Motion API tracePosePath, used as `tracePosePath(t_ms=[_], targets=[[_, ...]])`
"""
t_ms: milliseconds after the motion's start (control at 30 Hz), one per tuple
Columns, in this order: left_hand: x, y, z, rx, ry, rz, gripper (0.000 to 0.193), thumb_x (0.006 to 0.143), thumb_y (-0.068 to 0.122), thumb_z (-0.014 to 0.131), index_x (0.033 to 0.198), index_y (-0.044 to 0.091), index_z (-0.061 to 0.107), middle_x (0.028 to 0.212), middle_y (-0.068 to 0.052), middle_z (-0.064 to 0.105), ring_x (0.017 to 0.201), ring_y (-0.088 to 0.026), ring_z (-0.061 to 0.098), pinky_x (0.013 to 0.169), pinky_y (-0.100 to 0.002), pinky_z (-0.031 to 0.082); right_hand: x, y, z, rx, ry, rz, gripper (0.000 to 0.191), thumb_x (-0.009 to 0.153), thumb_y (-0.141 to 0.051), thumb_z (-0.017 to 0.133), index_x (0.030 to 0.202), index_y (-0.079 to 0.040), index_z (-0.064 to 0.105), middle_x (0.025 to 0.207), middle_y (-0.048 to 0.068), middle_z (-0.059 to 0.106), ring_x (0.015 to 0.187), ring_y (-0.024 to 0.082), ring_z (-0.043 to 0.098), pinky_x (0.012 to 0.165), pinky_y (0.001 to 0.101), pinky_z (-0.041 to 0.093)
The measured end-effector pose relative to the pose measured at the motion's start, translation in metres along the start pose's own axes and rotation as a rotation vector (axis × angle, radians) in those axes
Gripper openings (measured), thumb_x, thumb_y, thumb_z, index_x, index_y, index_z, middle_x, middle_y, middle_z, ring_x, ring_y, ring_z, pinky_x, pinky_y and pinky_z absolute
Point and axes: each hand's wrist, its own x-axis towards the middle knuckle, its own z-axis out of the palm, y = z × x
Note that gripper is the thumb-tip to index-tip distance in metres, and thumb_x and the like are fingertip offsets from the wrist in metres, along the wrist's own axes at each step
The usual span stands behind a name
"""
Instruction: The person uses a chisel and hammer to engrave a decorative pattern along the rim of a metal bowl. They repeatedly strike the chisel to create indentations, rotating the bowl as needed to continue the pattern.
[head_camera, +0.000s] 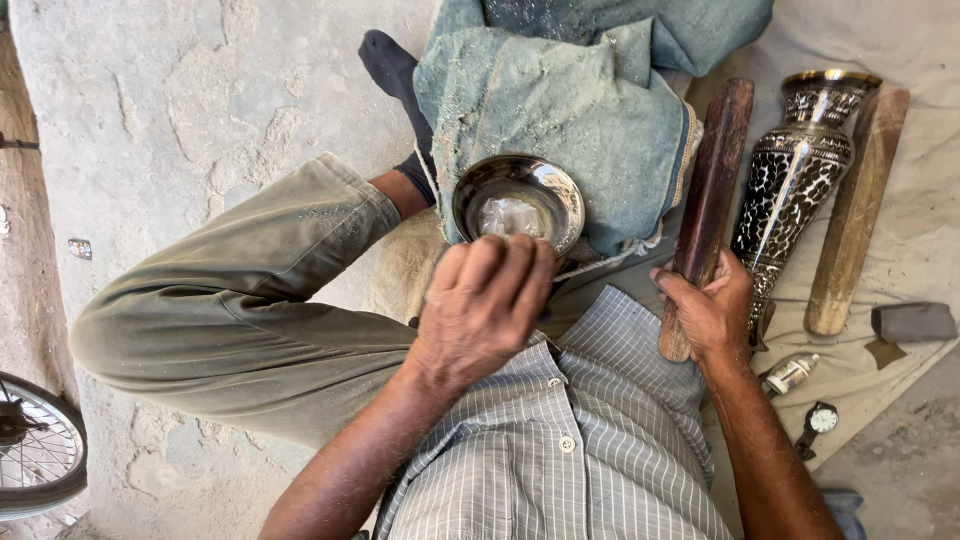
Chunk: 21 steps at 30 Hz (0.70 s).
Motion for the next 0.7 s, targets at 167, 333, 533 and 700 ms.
tracePosePath(t_ms=[167,333,533,700], targets=[[0.033,0.006,0.01,0.02,-0.244,0.047,0.025,0.097,0.023,0.069,0.114,0.007,0.076,0.093,-0.006,0.069,0.091,-0.019,0.052,0.077,-0.032,0.045,-0.002,-0.006,0.003,0.002,-0.003,0.015,0.022,0.085,0.001,0.076,0.1,-0.002,0.061,0.083,0.007,0.069,0.068,0.014,0.067,0.057,0.0301,0.057],[0.035,-0.031,0.013,-0.696,-0.049,0.224,0.017,0.085,0.02,0.078,0.098,0.009,0.076,0.089,-0.002,0.065,0.093,-0.022,0.053,0.085,-0.038,0.05,-0.001,-0.008,0.002,0.006,0.004,-0.008,0.022,0.085,0.0,0.077,0.1,-0.002,0.061,0.081,0.007,0.067,0.067,0.013,0.066,0.058,0.0287,0.057],[0.044,-0.067,0.011,-1.08,-0.024,0.121,0.018,0.084,0.014,0.085,0.08,0.012,0.067,0.082,0.0,0.064,0.081,-0.018,0.055,0.082,-0.037,0.046,-0.001,-0.005,0.0,-0.027,0.05,0.045,0.024,0.084,-0.002,0.078,0.101,-0.002,0.062,0.08,0.008,0.068,0.064,0.014,0.065,0.055,0.0295,0.055],[0.049,-0.118,0.005,-0.756,-0.028,-0.214,0.023,0.076,-0.006,0.06,0.095,0.008,0.063,0.097,-0.007,0.065,0.094,-0.021,0.059,0.087,-0.039,0.048,0.0,0.0,0.005,0.026,0.059,0.043,0.025,0.084,-0.001,0.079,0.103,0.0,0.061,0.085,0.008,0.069,0.067,0.013,0.065,0.056,0.0289,0.055]])
